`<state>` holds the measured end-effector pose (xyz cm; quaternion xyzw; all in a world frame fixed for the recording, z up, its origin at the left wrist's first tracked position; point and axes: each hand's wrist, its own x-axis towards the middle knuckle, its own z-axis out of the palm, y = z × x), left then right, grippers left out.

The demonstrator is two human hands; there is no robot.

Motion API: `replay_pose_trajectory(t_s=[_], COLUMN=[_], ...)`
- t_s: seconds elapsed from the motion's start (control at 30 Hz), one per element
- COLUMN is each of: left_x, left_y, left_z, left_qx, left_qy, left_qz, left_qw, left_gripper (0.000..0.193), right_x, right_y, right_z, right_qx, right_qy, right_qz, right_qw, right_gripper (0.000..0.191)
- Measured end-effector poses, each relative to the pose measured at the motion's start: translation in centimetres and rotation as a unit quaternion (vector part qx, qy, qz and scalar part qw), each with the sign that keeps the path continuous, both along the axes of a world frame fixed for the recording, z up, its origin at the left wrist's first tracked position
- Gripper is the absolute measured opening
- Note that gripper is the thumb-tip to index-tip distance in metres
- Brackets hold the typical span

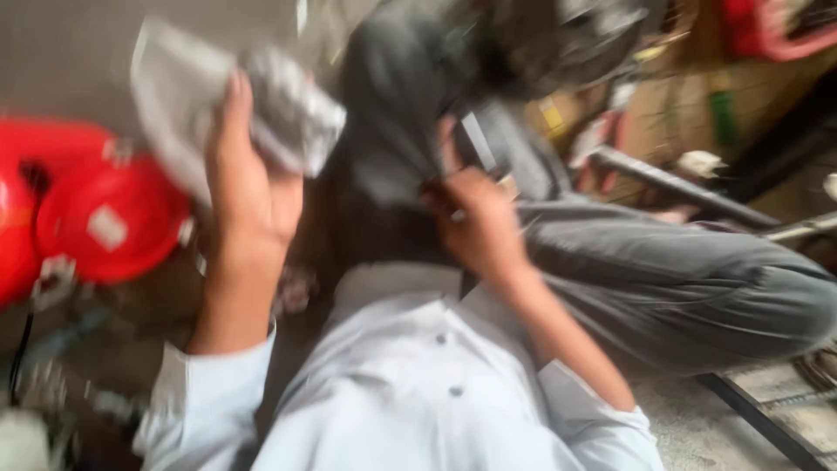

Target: The person unpacks small parts from a plastic bag and assembles them onto a motor shaft. They then use a screwdriver to adjust components within the motor housing while sitting on the floor.

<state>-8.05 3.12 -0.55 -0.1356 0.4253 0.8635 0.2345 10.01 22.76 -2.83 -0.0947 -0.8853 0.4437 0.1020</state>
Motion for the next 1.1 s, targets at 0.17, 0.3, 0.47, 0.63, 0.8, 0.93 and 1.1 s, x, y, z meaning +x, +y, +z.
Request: replay_pose_trajectory(t_s=[0.17, 0.3, 0.47, 0.63, 0.8, 0.93, 1.1], left_x=[-1.2, 0.2, 3.6, 4.7, 4.5, 4.6, 5.4], left_y=[-4.3, -5.5, -1.5, 0.9, -0.6, -0.2, 2.7], left_z=[0.7, 0.4, -0.2, 1.1, 2.3, 1.2, -0.7], left_qx=[-0.001, 0.008, -0.077, -0.058, -0.174, -0.1, 0.005], left_qy=[0.059, 0.09, 0.037, -0.033, 0.077, 0.061, 0.061], left_qz=[0.019, -0.02, -0.135, -0.169, -0.286, -0.22, -0.169], left_qw=[0.998, 0.996, 0.987, 0.983, 0.939, 0.968, 0.984], left_gripper=[0.025, 0.023, 0.038, 0.052, 0.047, 0.041, 0.036], right_x=[-0.4, -1.2, -2.5, -3.5, -2.8, -2.5, -1.8], right_y=[0.3, -1.1, -2.9, -2.9, -2.2, -1.9, -1.9], right_z=[0.3, 2.2, 3.2, 2.2, 1.1, 1.2, 3.2], right_qx=[-0.047, -0.2, -0.292, -0.27, -0.48, -0.378, -0.275], right_qy=[-0.062, -0.062, -0.021, -0.063, -0.128, -0.12, -0.033], right_qz=[-0.083, -0.109, 0.02, 0.004, -0.075, -0.07, -0.05], right_qw=[0.994, 0.972, 0.956, 0.961, 0.865, 0.915, 0.96], right_gripper=[0.011, 0.014, 0.059, 0.076, 0.055, 0.043, 0.045])
